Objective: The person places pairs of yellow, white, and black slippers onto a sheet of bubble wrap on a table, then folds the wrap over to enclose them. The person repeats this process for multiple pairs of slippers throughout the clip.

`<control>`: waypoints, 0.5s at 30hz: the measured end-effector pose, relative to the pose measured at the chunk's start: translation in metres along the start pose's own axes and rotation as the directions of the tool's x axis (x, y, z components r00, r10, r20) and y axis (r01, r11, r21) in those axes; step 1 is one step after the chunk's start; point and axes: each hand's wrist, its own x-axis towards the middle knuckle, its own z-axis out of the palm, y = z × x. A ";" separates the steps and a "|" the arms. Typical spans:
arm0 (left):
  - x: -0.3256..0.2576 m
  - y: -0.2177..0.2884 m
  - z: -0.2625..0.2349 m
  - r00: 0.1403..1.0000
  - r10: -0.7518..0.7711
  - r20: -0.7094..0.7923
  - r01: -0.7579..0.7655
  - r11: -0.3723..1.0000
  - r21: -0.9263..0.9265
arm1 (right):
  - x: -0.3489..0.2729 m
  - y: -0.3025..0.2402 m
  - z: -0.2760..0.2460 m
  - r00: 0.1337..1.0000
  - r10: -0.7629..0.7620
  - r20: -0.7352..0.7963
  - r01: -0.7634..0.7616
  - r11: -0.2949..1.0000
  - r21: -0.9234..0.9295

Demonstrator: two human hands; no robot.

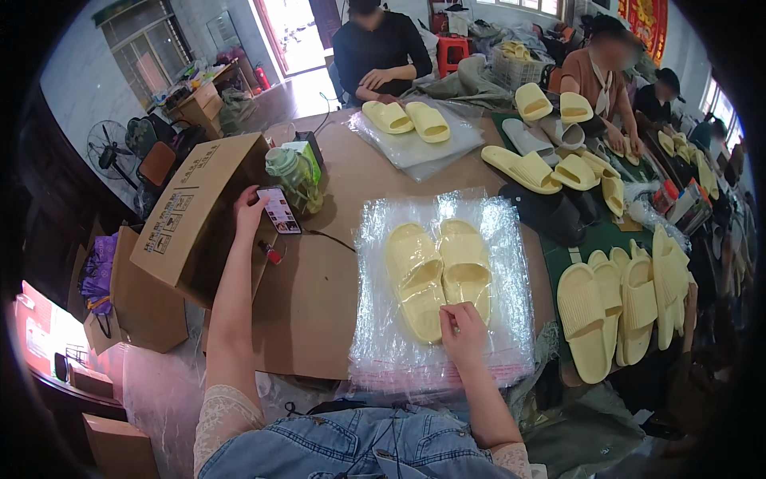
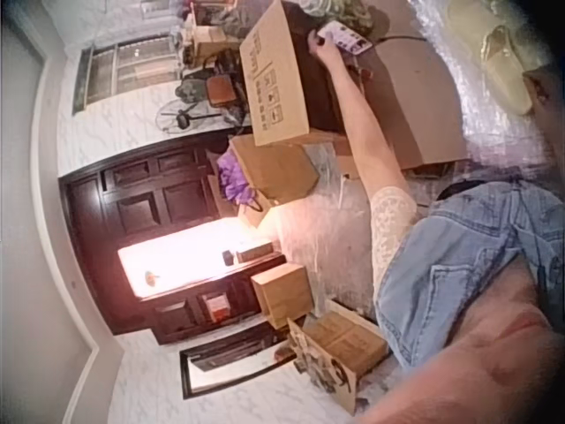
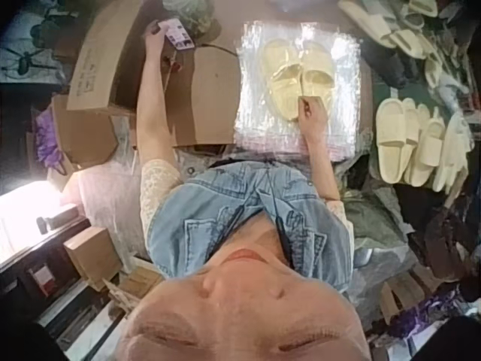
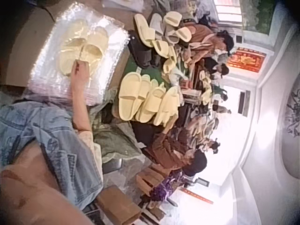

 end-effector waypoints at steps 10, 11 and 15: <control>-0.009 0.011 -0.002 0.999 -0.048 0.000 0.048 0.988 -0.144 | -0.001 0.002 0.002 1.000 -0.003 -0.002 0.003 1.000 0.004; -0.009 0.014 -0.003 0.999 -0.045 -0.002 0.045 0.993 -0.111 | -0.001 0.002 0.003 1.000 -0.005 -0.004 0.005 1.000 0.008; -0.013 0.033 0.001 0.998 -0.053 -0.031 0.051 0.998 -0.047 | -0.002 0.004 0.002 1.000 -0.013 -0.016 0.013 1.000 -0.008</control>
